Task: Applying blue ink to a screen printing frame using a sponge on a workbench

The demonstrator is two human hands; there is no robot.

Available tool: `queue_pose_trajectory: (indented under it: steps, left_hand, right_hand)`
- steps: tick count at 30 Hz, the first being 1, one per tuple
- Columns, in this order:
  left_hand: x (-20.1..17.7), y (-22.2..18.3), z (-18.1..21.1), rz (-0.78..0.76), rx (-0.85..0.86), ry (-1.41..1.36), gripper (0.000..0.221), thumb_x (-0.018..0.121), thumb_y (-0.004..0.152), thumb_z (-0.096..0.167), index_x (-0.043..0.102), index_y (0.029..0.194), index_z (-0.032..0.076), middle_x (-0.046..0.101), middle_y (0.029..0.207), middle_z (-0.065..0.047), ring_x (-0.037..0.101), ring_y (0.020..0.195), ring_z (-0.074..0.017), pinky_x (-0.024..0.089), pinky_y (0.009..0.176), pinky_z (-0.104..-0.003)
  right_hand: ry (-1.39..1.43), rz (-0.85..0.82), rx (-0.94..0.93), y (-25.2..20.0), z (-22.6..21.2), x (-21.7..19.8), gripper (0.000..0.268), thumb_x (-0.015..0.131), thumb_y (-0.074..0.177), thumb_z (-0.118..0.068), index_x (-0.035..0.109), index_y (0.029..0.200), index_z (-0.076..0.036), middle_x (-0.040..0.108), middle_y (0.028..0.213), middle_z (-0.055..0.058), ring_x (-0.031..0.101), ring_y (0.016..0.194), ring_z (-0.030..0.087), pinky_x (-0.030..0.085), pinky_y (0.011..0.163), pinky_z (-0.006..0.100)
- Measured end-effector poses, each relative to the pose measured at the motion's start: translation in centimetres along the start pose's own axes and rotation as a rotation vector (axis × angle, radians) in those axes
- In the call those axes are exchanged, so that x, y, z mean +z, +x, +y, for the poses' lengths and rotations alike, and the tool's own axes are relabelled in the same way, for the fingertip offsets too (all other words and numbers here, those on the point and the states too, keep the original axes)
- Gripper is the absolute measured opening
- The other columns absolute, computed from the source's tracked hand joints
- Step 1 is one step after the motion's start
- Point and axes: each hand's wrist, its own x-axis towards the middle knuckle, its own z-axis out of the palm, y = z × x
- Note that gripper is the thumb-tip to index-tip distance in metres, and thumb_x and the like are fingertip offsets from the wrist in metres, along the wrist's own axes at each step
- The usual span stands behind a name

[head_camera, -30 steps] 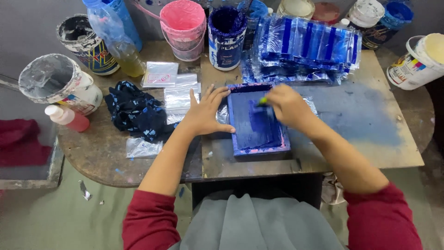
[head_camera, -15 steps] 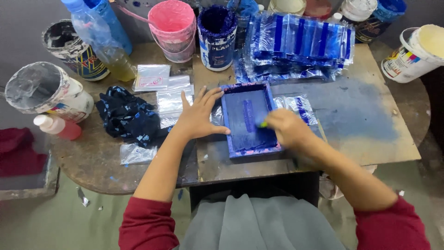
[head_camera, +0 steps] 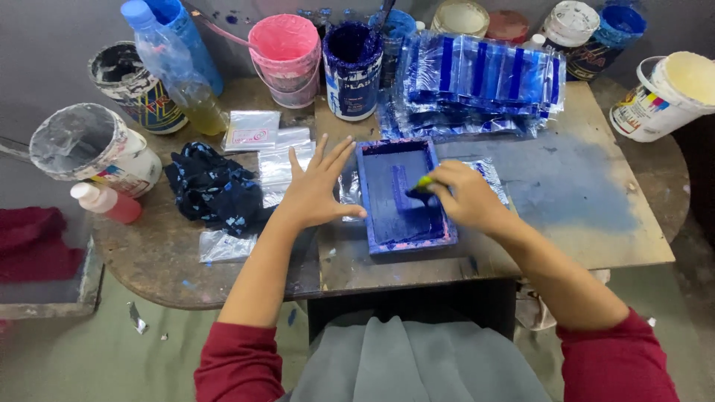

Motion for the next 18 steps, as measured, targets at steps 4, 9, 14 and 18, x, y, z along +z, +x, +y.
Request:
queue_pose_trajectory:
  steps: [4,9,14,18]
  left_hand:
    - [0.2,-1.6,0.9,-0.009,0.029,-0.035,0.126,0.065,0.062,0.09,0.028,0.16,0.02,0.03,0.166,0.0,0.014,0.155,-0.0342,0.0,0.112,-0.082]
    - [1.2,-3.6,2.8,-0.077,0.081,0.007,0.123,0.063,0.064,0.089,0.027,0.16,0.02,0.033,0.165,0.0,0.018,0.155,-0.031,0.001,0.112,-0.081]
    - [2.6,-4.4,2.6,-0.051,0.093,0.016,0.117,0.057,0.069,0.09,0.03,0.159,0.019,0.033,0.164,-0.001,0.02,0.154,-0.0308,-0.003,0.111,-0.081]
    - [2.9,-4.4,2.6,-0.019,0.102,0.002,0.116,0.06,0.07,0.088,0.032,0.158,0.018,0.035,0.163,-0.003,0.021,0.153,-0.0327,-0.005,0.11,-0.082]
  right_hand:
    - [-0.009,-0.014,-0.023,4.7,0.5,1.2,0.006,0.066,0.098,-0.012,0.071,0.097,-0.011,0.067,0.088,0.004,0.066,0.091,0.026,0.054,0.087,0.037]
    - [-0.205,0.018,-0.193,7.7,3.4,4.9,0.008,0.068,0.096,-0.009,0.073,0.096,-0.004,0.067,0.09,0.009,0.067,0.09,0.026,0.053,0.085,0.033]
    - [-0.254,0.006,-0.278,4.3,-0.1,4.5,0.007,0.069,0.094,-0.012,0.073,0.093,-0.006,0.067,0.093,0.011,0.067,0.093,0.029,0.054,0.086,0.038]
    - [-0.186,-0.096,-0.199,-0.8,-3.7,2.0,0.011,0.07,0.093,-0.015,0.076,0.096,-0.007,0.072,0.096,0.01,0.069,0.096,0.026,0.053,0.089,0.035]
